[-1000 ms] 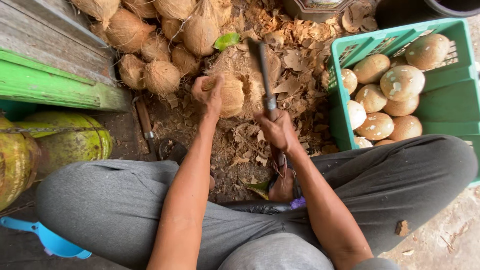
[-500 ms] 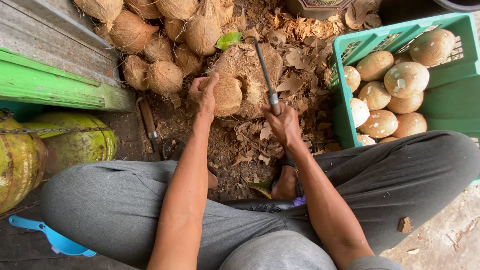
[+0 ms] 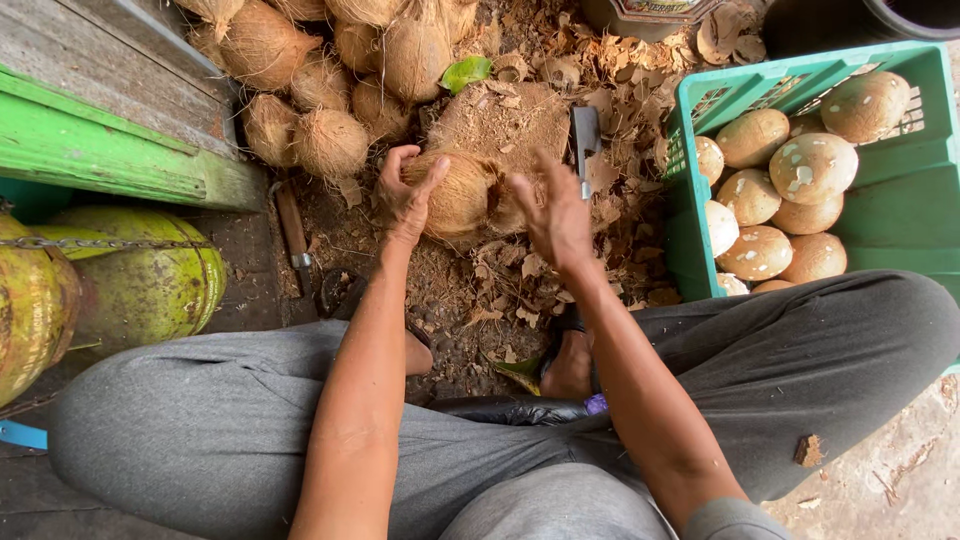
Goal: The person sits on the ground and uses a curved blade to peel the husk off a coconut. They repeatedly strike and scrape the coconut against a wooden stump, removing the fibrous outer layer. The peeled coconut is then placed into a green crate.
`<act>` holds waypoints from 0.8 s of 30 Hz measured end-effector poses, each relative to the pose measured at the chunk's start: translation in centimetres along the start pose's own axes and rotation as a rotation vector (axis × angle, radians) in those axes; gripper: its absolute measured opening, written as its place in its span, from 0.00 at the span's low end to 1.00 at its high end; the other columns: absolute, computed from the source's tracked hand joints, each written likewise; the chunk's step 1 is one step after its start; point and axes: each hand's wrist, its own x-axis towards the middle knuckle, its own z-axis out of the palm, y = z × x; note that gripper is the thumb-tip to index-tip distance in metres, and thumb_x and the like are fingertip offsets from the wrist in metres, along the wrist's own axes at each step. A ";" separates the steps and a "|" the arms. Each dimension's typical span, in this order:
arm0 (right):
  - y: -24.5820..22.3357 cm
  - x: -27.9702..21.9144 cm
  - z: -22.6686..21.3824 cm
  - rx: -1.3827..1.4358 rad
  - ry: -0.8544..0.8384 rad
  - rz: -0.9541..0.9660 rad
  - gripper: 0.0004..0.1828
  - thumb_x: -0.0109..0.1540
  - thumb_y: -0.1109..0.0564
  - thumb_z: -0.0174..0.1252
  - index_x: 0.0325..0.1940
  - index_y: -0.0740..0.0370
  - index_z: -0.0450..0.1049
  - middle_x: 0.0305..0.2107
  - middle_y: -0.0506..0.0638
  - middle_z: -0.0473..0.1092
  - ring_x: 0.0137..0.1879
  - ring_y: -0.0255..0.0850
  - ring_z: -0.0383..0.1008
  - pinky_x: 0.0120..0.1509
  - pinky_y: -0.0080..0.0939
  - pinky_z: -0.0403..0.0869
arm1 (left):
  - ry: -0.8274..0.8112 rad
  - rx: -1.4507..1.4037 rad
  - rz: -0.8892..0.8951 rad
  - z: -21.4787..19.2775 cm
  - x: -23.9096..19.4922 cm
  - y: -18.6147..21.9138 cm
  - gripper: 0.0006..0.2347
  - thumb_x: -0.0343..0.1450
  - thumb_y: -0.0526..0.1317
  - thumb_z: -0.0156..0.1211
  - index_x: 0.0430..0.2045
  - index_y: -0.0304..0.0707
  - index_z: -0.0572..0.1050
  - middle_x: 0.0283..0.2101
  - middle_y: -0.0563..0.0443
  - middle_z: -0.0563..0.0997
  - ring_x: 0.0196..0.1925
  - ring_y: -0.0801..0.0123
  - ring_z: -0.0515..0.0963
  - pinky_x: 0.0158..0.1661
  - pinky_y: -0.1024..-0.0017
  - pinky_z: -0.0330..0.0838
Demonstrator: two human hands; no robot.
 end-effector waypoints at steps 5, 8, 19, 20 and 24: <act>-1.6 1.3 3.8 0.133 -0.156 0.159 0.39 0.71 0.31 0.46 0.76 0.59 0.58 0.53 0.65 0.69 0.58 0.50 0.70 0.59 0.60 0.74 | 0.088 0.029 -0.345 -1.0 0.5 1.8 0.34 0.55 0.64 0.75 0.46 0.41 0.69 0.45 0.44 0.74 0.44 0.62 0.77 0.42 0.58 0.80; -1.7 0.4 4.2 0.415 -0.152 0.186 0.37 0.71 0.34 0.52 0.74 0.62 0.59 0.56 0.65 0.66 0.57 0.46 0.69 0.54 0.59 0.72 | 0.147 0.147 -0.683 -0.5 0.0 3.8 0.36 0.58 0.64 0.72 0.54 0.44 0.66 0.52 0.42 0.72 0.44 0.63 0.77 0.39 0.61 0.80; -3.0 -1.3 1.4 0.494 -0.148 0.269 0.30 0.65 0.38 0.58 0.59 0.63 0.65 0.33 0.52 0.74 0.33 0.35 0.76 0.32 0.38 0.79 | -0.004 0.007 -0.236 1.5 -1.3 3.4 0.40 0.56 0.56 0.76 0.64 0.46 0.67 0.63 0.40 0.71 0.61 0.55 0.75 0.58 0.50 0.73; -2.5 -1.0 1.4 0.473 -0.202 0.285 0.29 0.64 0.38 0.56 0.57 0.63 0.66 0.30 0.52 0.74 0.31 0.36 0.75 0.30 0.38 0.78 | 0.039 0.082 -0.249 2.4 -0.7 3.3 0.38 0.58 0.54 0.75 0.65 0.46 0.68 0.64 0.40 0.69 0.63 0.55 0.73 0.58 0.49 0.70; -0.3 0.1 3.1 0.225 -0.437 0.311 0.26 0.65 0.39 0.55 0.48 0.66 0.64 0.23 0.57 0.73 0.24 0.39 0.73 0.26 0.41 0.76 | 0.262 -0.563 -0.286 5.7 1.0 3.8 0.36 0.59 0.55 0.75 0.61 0.46 0.69 0.64 0.48 0.65 0.61 0.60 0.76 0.57 0.50 0.73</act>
